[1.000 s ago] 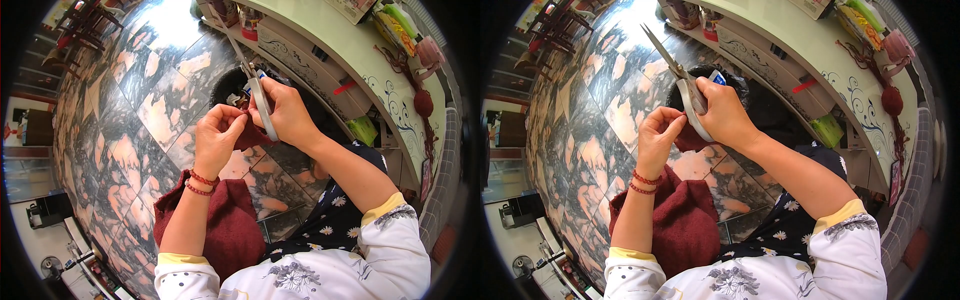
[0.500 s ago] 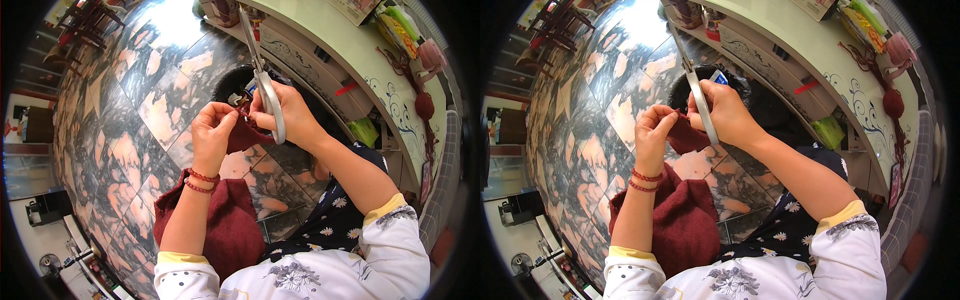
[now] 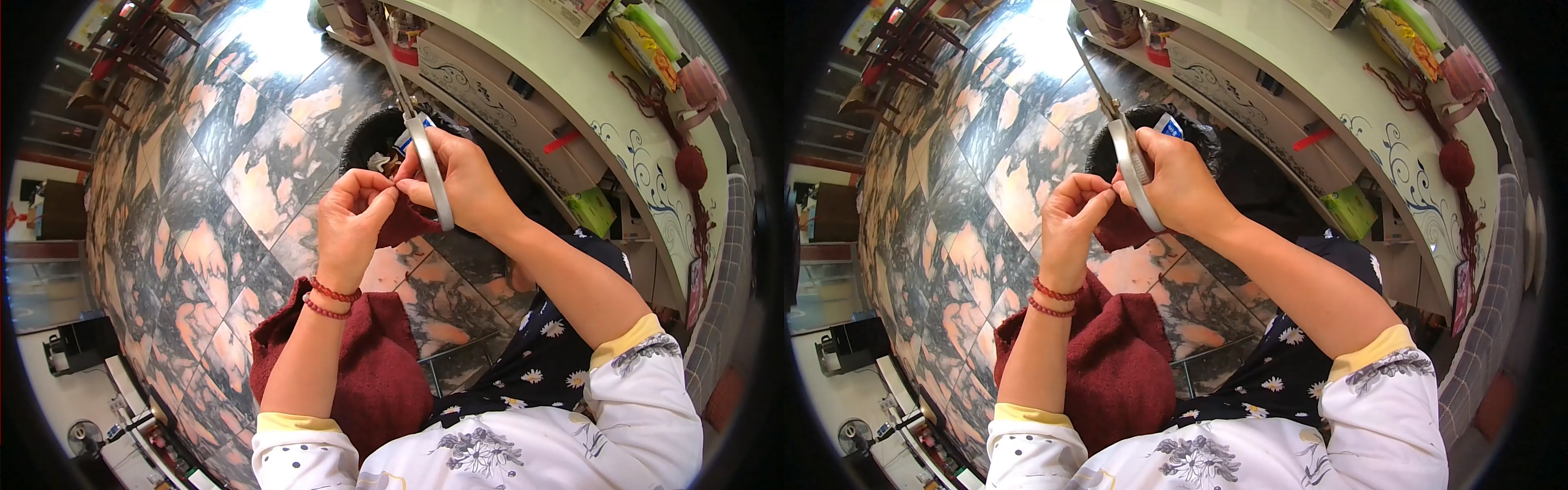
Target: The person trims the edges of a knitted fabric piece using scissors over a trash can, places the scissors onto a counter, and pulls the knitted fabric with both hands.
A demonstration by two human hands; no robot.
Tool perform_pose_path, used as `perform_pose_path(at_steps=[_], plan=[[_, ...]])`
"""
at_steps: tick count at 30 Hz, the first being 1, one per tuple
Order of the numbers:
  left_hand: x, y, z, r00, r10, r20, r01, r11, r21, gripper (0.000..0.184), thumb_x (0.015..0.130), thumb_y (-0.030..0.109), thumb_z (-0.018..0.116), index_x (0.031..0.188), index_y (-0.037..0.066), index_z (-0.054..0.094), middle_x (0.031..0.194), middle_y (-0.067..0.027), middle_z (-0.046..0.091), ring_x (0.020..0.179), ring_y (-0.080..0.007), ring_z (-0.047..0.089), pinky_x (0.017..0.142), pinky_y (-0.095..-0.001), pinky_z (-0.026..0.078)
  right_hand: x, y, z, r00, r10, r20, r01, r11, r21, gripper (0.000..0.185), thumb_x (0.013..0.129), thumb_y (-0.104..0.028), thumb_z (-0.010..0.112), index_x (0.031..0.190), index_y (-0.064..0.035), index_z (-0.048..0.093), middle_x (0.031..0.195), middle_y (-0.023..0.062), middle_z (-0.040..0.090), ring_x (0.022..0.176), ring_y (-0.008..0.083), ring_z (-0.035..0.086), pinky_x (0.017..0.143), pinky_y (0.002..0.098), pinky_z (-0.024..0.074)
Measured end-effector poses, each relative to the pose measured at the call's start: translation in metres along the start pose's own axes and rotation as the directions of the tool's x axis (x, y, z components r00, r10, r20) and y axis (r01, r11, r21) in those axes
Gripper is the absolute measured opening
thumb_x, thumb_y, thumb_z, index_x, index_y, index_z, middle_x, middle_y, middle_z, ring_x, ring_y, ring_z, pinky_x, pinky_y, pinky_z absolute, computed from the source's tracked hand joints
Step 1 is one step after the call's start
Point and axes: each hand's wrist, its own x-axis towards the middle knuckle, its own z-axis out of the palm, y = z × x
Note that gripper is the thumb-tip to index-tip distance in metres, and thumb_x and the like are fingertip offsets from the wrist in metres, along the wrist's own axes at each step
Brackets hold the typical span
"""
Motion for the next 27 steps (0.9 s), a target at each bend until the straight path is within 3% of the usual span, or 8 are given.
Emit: perform_pose_path(at_steps=[5,8,11,14,20,23,27], plan=[[-0.002,0.004,0.000,1.000,-0.015,0.001,0.015,0.995,0.100,0.004,0.087,0.004,0.068,0.090,0.003,0.065,0.078,0.0067,0.060,0.066,0.0012,0.049,0.057,-0.0156,0.038,0.001,0.000,0.000,0.999,-0.028,-0.016,0.025,0.982,-0.186,0.019,0.076,-0.004,0.073,0.084,0.0004,0.056,0.074,0.0098,0.066,0.065,0.0143,0.062,0.063,0.0307,0.0500],[0.001,-0.002,-0.012,1.000,0.001,0.021,-0.003,0.996,0.087,0.005,0.090,0.007,0.064,0.096,0.006,0.064,0.084,0.0048,0.063,0.071,-0.0011,0.055,0.060,-0.0181,0.043,0.004,0.002,-0.002,0.975,-0.200,-0.094,0.153,0.919,-0.362,0.019,0.075,-0.004,0.073,0.085,0.0006,0.057,0.075,0.0094,0.067,0.065,0.0159,0.061,0.064,0.0308,0.0506],[-0.002,0.006,-0.014,0.997,-0.074,-0.008,0.075,0.996,0.046,0.006,0.091,0.007,0.064,0.096,0.007,0.064,0.086,0.0049,0.064,0.072,-0.0012,0.054,0.061,-0.0185,0.042,0.003,-0.001,-0.003,0.994,-0.101,-0.050,0.094,0.987,-0.134,0.020,0.076,-0.004,0.074,0.086,0.0005,0.058,0.074,0.0080,0.066,0.065,0.0145,0.060,0.065,0.0304,0.0509],[-0.002,0.005,-0.012,0.999,-0.049,0.004,0.049,0.999,0.024,0.005,0.091,0.008,0.064,0.096,0.007,0.064,0.086,0.0050,0.063,0.073,-0.0016,0.053,0.063,-0.0188,0.040,0.001,0.002,0.002,0.999,-0.035,0.025,0.033,0.994,0.101,0.020,0.076,-0.004,0.074,0.087,0.0007,0.058,0.074,0.0073,0.065,0.067,0.0131,0.061,0.066,0.0295,0.0513],[-0.002,0.006,-0.011,0.999,-0.045,0.012,0.045,0.998,0.036,0.005,0.092,0.009,0.065,0.096,0.007,0.065,0.086,0.0054,0.063,0.073,-0.0016,0.053,0.063,-0.0183,0.041,0.002,0.003,0.000,0.999,0.005,0.043,0.000,0.993,-0.118,0.021,0.073,-0.003,0.074,0.088,0.0006,0.059,0.077,0.0069,0.065,0.069,0.0121,0.061,0.067,0.0285,0.0516],[-0.001,0.009,-0.013,0.997,-0.077,-0.002,0.077,0.997,-0.002,0.005,0.092,0.010,0.064,0.096,0.007,0.064,0.086,0.0054,0.062,0.072,-0.0015,0.054,0.061,-0.0180,0.041,0.003,0.001,-0.002,0.999,-0.016,-0.045,0.015,1.000,-0.005,0.021,0.073,-0.002,0.073,0.088,0.0002,0.059,0.077,0.0063,0.065,0.069,0.0121,0.061,0.066,0.0287,0.0514],[0.000,0.004,-0.010,0.996,-0.089,-0.007,0.088,0.996,-0.024,0.007,0.091,0.011,0.068,0.095,0.007,0.066,0.083,0.0056,0.064,0.066,0.0003,0.051,0.055,-0.0166,0.039,0.005,0.001,-0.007,0.998,-0.039,-0.047,0.041,0.998,0.039,0.019,0.073,-0.001,0.070,0.087,0.0001,0.058,0.077,0.0059,0.064,0.070,0.0111,0.061,0.067,0.0278,0.0514]])
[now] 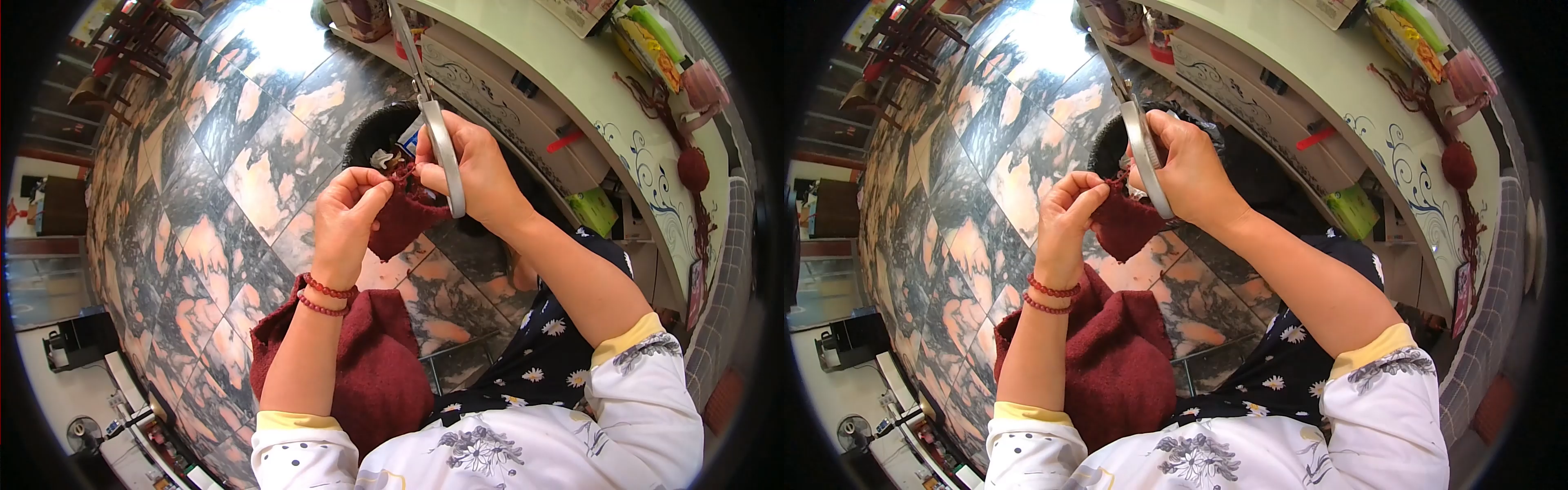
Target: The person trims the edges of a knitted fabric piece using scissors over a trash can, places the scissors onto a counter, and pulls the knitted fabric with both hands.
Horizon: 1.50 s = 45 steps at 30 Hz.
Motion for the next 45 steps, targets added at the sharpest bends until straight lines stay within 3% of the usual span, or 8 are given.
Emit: perform_pose_path(at_steps=[6,15,18,21,24,35,41,45], plan=[[-0.001,0.003,0.004,0.997,-0.035,0.071,0.032,0.999,0.035,0.009,0.092,0.013,0.070,0.097,0.006,0.067,0.079,0.0077,0.061,0.064,0.0012,0.048,0.054,-0.0164,0.037,0.002,-0.005,-0.005,0.998,0.024,-0.056,-0.024,1.000,0.007,0.020,0.072,-0.003,0.071,0.087,-0.0006,0.058,0.075,0.0048,0.063,0.068,0.0106,0.060,0.065,0.0274,0.0516],[-0.002,0.008,0.004,0.983,-0.121,0.138,0.110,0.990,0.088,0.007,0.093,0.015,0.068,0.098,0.010,0.069,0.081,0.0100,0.062,0.064,0.0024,0.049,0.054,-0.0163,0.036,0.003,-0.002,-0.005,0.983,-0.074,-0.167,0.058,0.993,-0.103,0.018,0.075,-0.003,0.070,0.088,-0.0004,0.059,0.077,0.0056,0.067,0.070,0.0094,0.063,0.067,0.0271,0.0534],[-0.002,0.004,0.002,0.990,-0.121,0.075,0.120,0.993,0.019,0.008,0.093,0.015,0.069,0.099,0.010,0.068,0.080,0.0098,0.062,0.065,0.0020,0.050,0.053,-0.0161,0.036,0.001,-0.005,-0.001,0.991,-0.057,-0.122,0.058,0.998,-0.001,0.014,0.077,-0.001,0.068,0.088,-0.0001,0.060,0.077,0.0055,0.067,0.071,0.0103,0.065,0.068,0.0262,0.0538],[-0.002,0.002,0.001,0.991,-0.123,0.045,0.126,0.989,-0.073,0.010,0.092,0.016,0.070,0.098,0.009,0.066,0.081,0.0084,0.062,0.066,0.0012,0.052,0.053,-0.0160,0.037,-0.003,-0.003,-0.001,0.993,0.122,-0.005,-0.121,0.988,0.095,0.014,0.078,0.001,0.069,0.088,-0.0001,0.060,0.079,0.0055,0.069,0.072,0.0095,0.065,0.067,0.0246,0.0535],[-0.001,0.001,-0.002,0.990,-0.118,0.076,0.127,0.983,-0.130,0.009,0.092,0.015,0.070,0.098,0.010,0.065,0.086,0.0069,0.065,0.071,0.0002,0.056,0.056,-0.0159,0.040,-0.008,-0.001,0.006,0.979,0.190,0.068,-0.201,0.953,0.229,0.017,0.078,0.000,0.073,0.089,-0.0005,0.060,0.080,0.0044,0.067,0.072,0.0077,0.064,0.064,0.0239,0.0528],[-0.001,0.000,0.004,0.997,-0.025,0.066,0.027,0.999,-0.032,0.008,0.092,0.008,0.065,0.099,0.009,0.063,0.089,0.0046,0.063,0.072,-0.0005,0.054,0.060,-0.0180,0.043,-0.010,0.004,0.012,0.977,0.185,0.103,-0.204,0.953,0.224,0.020,0.074,0.000,0.070,0.088,-0.0035,0.057,0.077,-0.0020,0.058,0.069,0.0038,0.053,0.061,0.0210,0.0439],[-0.001,-0.007,0.011,0.997,-0.018,-0.071,-0.004,0.954,-0.298,0.005,0.090,0.011,0.067,0.094,0.012,0.063,0.086,0.0049,0.066,0.074,-0.0026,0.059,0.059,-0.0172,0.042,-0.016,0.007,0.022,0.987,0.118,0.109,-0.143,0.954,0.265,0.019,0.071,0.000,0.066,0.086,-0.0048,0.055,0.077,-0.0031,0.055,0.070,0.0037,0.048,0.064,0.0204,0.0403],[-0.001,-0.008,0.011,0.992,-0.099,-0.075,0.071,0.949,-0.307,0.005,0.091,0.014,0.067,0.095,0.013,0.064,0.086,0.0048,0.067,0.074,-0.0029,0.060,0.060,-0.0176,0.042,-0.017,0.005,0.020,0.983,0.157,0.092,-0.178,0.937,0.300,0.020,0.073,0.000,0.066,0.089,-0.0050,0.056,0.078,-0.0025,0.055,0.070,0.0044,0.050,0.064,0.0205,0.0419]])
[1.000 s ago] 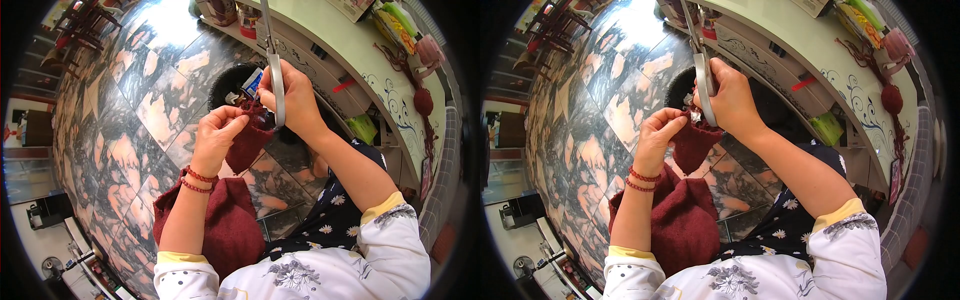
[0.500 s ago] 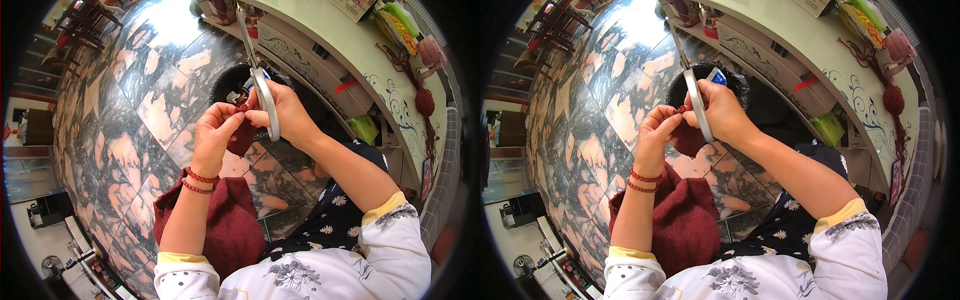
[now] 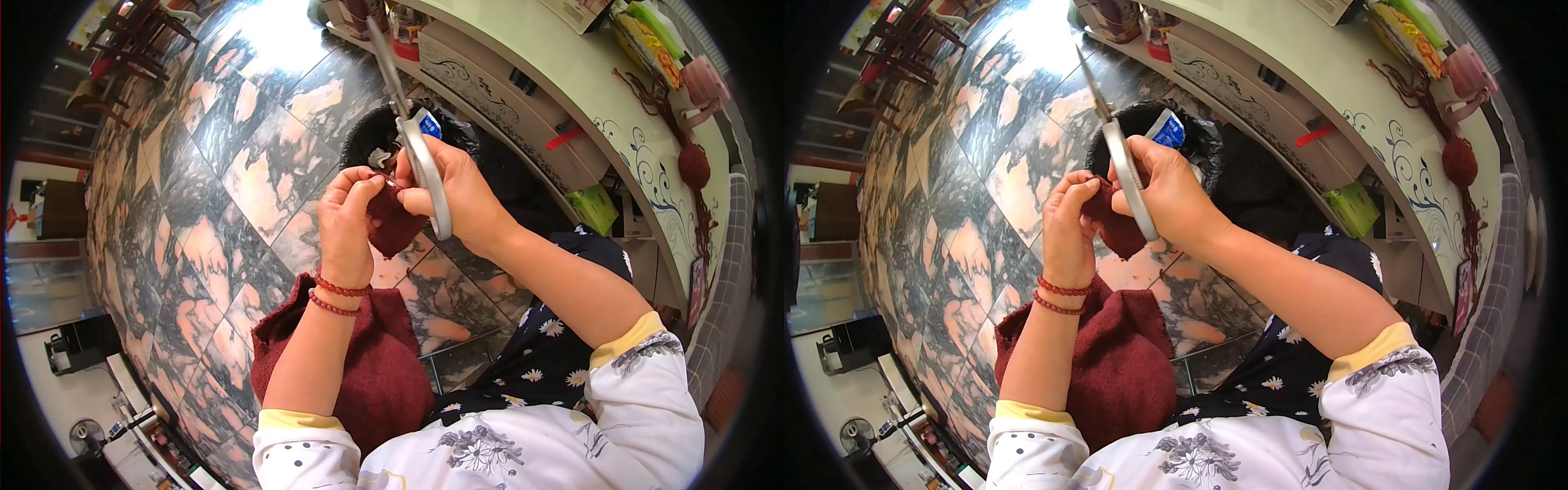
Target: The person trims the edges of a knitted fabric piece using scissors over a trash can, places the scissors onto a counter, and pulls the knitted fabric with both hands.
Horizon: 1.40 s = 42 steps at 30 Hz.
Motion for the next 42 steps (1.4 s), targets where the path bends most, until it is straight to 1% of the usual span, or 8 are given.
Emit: perform_pose_path(at_steps=[4,11,23,26,29,36,39,42], plan=[[0.000,0.001,0.002,0.997,-0.058,0.045,0.059,0.998,-0.021,0.007,0.092,0.016,0.066,0.097,0.013,0.064,0.086,0.0054,0.067,0.072,-0.0020,0.059,0.060,-0.0176,0.042,0.001,-0.002,-0.006,0.995,0.103,0.002,-0.102,0.985,0.142,0.020,0.076,0.001,0.067,0.092,-0.0052,0.058,0.079,-0.0013,0.057,0.068,0.0066,0.054,0.062,0.0216,0.0452],[0.002,-0.005,-0.003,0.990,-0.037,0.133,0.038,0.999,-0.002,0.006,0.093,0.014,0.066,0.098,0.012,0.063,0.087,0.0056,0.065,0.068,-0.0003,0.054,0.060,-0.0169,0.042,0.000,-0.009,-0.007,0.991,0.130,-0.017,-0.129,0.988,0.081,0.020,0.079,-0.008,0.073,0.093,-0.0040,0.060,0.082,0.0019,0.061,0.068,0.0088,0.057,0.063,0.0236,0.0468],[-0.003,-0.002,0.004,0.991,0.000,0.133,-0.025,0.982,0.186,0.004,0.092,0.011,0.063,0.096,0.011,0.062,0.083,0.0059,0.061,0.064,-0.0011,0.053,0.062,-0.0201,0.047,0.007,0.003,-0.010,0.999,0.048,-0.011,-0.048,0.999,-0.021,0.021,0.075,0.001,0.068,0.094,-0.0007,0.059,0.084,0.0031,0.061,0.069,0.0082,0.058,0.061,0.0228,0.0485],[0.003,-0.006,-0.005,0.995,-0.010,0.103,0.002,0.996,0.084,0.005,0.091,0.008,0.064,0.095,0.011,0.062,0.086,0.0045,0.063,0.070,-0.0022,0.054,0.062,-0.0197,0.046,0.005,0.000,-0.010,0.998,0.067,0.021,-0.066,0.998,-0.020,0.020,0.075,0.000,0.068,0.092,-0.0017,0.058,0.082,0.0021,0.059,0.068,0.0071,0.056,0.060,0.0220,0.0457],[0.001,-0.001,-0.003,0.997,-0.058,0.045,0.059,0.998,-0.019,0.005,0.090,0.009,0.063,0.093,0.012,0.062,0.081,0.0068,0.060,0.065,-0.0012,0.049,0.063,-0.0205,0.045,0.004,-0.001,-0.007,0.999,0.029,0.029,-0.031,0.997,0.076,0.019,0.075,-0.002,0.067,0.091,-0.0027,0.057,0.081,0.0014,0.058,0.066,0.0074,0.055,0.060,0.0224,0.0449],[-0.002,0.003,-0.001,0.996,-0.064,0.069,0.064,0.998,0.011,0.004,0.091,0.012,0.064,0.095,0.013,0.063,0.077,0.0091,0.057,0.061,0.0011,0.046,0.062,-0.0204,0.046,0.004,-0.001,-0.012,0.996,0.090,-0.016,-0.087,0.983,0.165,0.021,0.078,-0.011,0.069,0.093,-0.0036,0.058,0.078,0.0029,0.059,0.069,0.0125,0.058,0.066,0.0263,0.0460],[-0.001,0.002,-0.002,0.996,-0.055,0.075,0.053,0.998,0.026,0.004,0.091,0.012,0.065,0.095,0.013,0.063,0.078,0.0091,0.057,0.062,0.0012,0.047,0.062,-0.0197,0.046,0.004,-0.001,-0.011,0.993,0.118,-0.016,-0.115,0.984,0.133,0.022,0.080,-0.013,0.073,0.094,-0.0036,0.059,0.079,0.0024,0.061,0.069,0.0111,0.058,0.066,0.0255,0.0467],[0.000,0.002,-0.003,0.995,-0.048,0.088,0.044,0.998,0.048,0.004,0.091,0.012,0.065,0.095,0.012,0.063,0.079,0.0085,0.057,0.062,0.0012,0.047,0.062,-0.0189,0.045,0.006,-0.004,-0.008,0.996,0.081,-0.035,-0.082,0.996,-0.026,0.022,0.081,-0.014,0.074,0.095,-0.0036,0.060,0.080,0.0025,0.062,0.069,0.0098,0.058,0.065,0.0247,0.0473]])
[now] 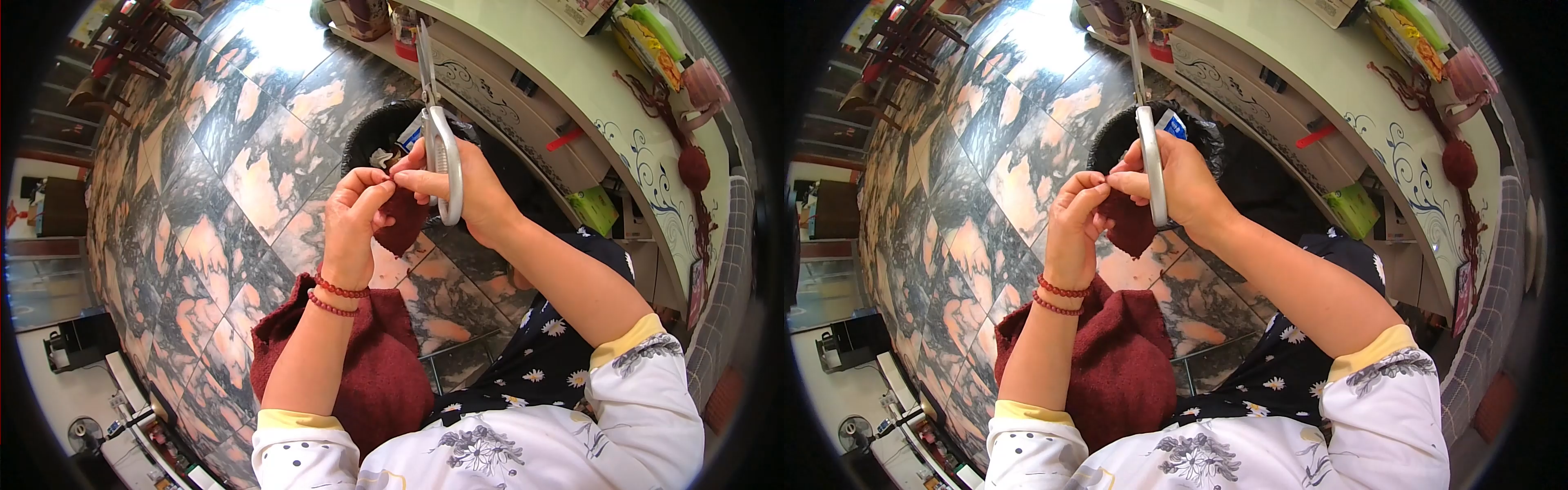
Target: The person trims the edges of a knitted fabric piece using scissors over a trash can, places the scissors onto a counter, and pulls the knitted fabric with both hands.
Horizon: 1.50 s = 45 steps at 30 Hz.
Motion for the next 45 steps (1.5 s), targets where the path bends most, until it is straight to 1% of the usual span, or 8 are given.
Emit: perform_pose_path(at_steps=[6,18,29,32,34,36,38,45], plan=[[0.001,-0.003,0.000,1.000,0.016,0.010,-0.016,0.999,0.032,0.003,0.090,0.011,0.065,0.093,0.011,0.063,0.081,0.0069,0.060,0.063,0.0004,0.047,0.061,-0.0188,0.045,0.000,0.004,-0.001,1.000,-0.006,-0.012,0.006,1.000,0.005,0.018,0.078,-0.004,0.070,0.092,-0.0030,0.059,0.081,0.0034,0.063,0.066,0.0086,0.058,0.059,0.0234,0.0472],[0.000,0.002,0.004,1.000,-0.012,-0.025,0.013,0.999,0.051,0.004,0.093,0.015,0.063,0.095,0.012,0.062,0.084,0.0060,0.064,0.070,-0.0015,0.056,0.060,-0.0193,0.045,0.009,-0.001,-0.017,0.968,0.062,0.243,-0.179,0.850,0.496,0.025,0.080,-0.001,0.067,0.104,-0.0060,0.058,0.094,0.0076,0.065,0.072,0.0156,0.060,0.068,0.0279,0.0480],[-0.002,0.002,-0.001,0.985,0.042,0.166,-0.074,0.980,0.187,0.006,0.096,0.011,0.064,0.101,0.009,0.067,0.092,0.0043,0.065,0.077,-0.0042,0.057,0.072,-0.0197,0.048,0.010,-0.008,-0.030,0.982,0.101,0.157,-0.176,0.781,0.600,0.027,0.080,-0.003,0.072,0.103,-0.0029,0.058,0.096,0.0135,0.067,0.076,0.0200,0.068,0.074,0.0299,0.0569],[0.004,-0.004,-0.007,0.961,0.205,0.184,-0.251,0.927,0.279,0.002,0.096,0.010,0.065,0.096,0.009,0.067,0.094,0.0043,0.064,0.084,-0.0044,0.056,0.076,-0.0195,0.044,0.010,-0.007,-0.032,0.971,0.087,0.224,-0.208,0.772,0.601,0.027,0.080,-0.002,0.071,0.103,-0.0029,0.058,0.096,0.0135,0.066,0.075,0.0203,0.068,0.075,0.0304,0.0567],[0.012,-0.002,-0.013,0.866,0.429,0.256,-0.496,0.682,0.537,0.004,0.097,0.012,0.064,0.097,0.008,0.065,0.093,0.0053,0.062,0.085,-0.0036,0.054,0.078,-0.0190,0.042,0.009,-0.007,-0.032,0.968,0.079,0.240,-0.213,0.767,0.606,0.026,0.080,-0.001,0.071,0.103,-0.0029,0.059,0.096,0.0136,0.066,0.075,0.0208,0.068,0.076,0.0312,0.0568],[0.010,0.002,-0.011,0.871,0.429,0.241,-0.489,0.706,0.512,0.005,0.099,0.013,0.062,0.099,0.008,0.064,0.093,0.0061,0.061,0.085,-0.0027,0.053,0.079,-0.0186,0.041,0.007,-0.010,-0.031,0.973,0.074,0.221,-0.198,0.762,0.617,0.025,0.080,0.001,0.070,0.102,-0.0030,0.059,0.095,0.0139,0.067,0.077,0.0215,0.069,0.077,0.0326,0.0573],[-0.002,0.008,0.001,0.970,0.189,0.152,-0.216,0.959,0.182,0.006,0.101,0.014,0.059,0.100,0.009,0.063,0.093,0.0069,0.060,0.085,-0.0018,0.052,0.078,-0.0183,0.042,0.008,-0.014,-0.033,0.979,0.050,0.198,-0.168,0.748,0.643,0.021,0.084,0.000,0.066,0.103,-0.0050,0.059,0.098,0.0098,0.064,0.079,0.0175,0.066,0.079,0.0304,0.0556],[0.001,-0.005,-0.002,0.976,0.178,0.128,-0.192,0.975,0.110,0.010,0.103,0.014,0.055,0.105,0.008,0.062,0.095,0.0056,0.063,0.084,-0.0020,0.057,0.076,-0.0186,0.045,0.014,-0.025,-0.048,1.000,0.021,0.020,-0.029,0.829,0.558,0.025,0.080,-0.004,0.074,0.100,-0.0011,0.058,0.097,0.0162,0.070,0.081,0.0226,0.070,0.081,0.0354,0.0592]])
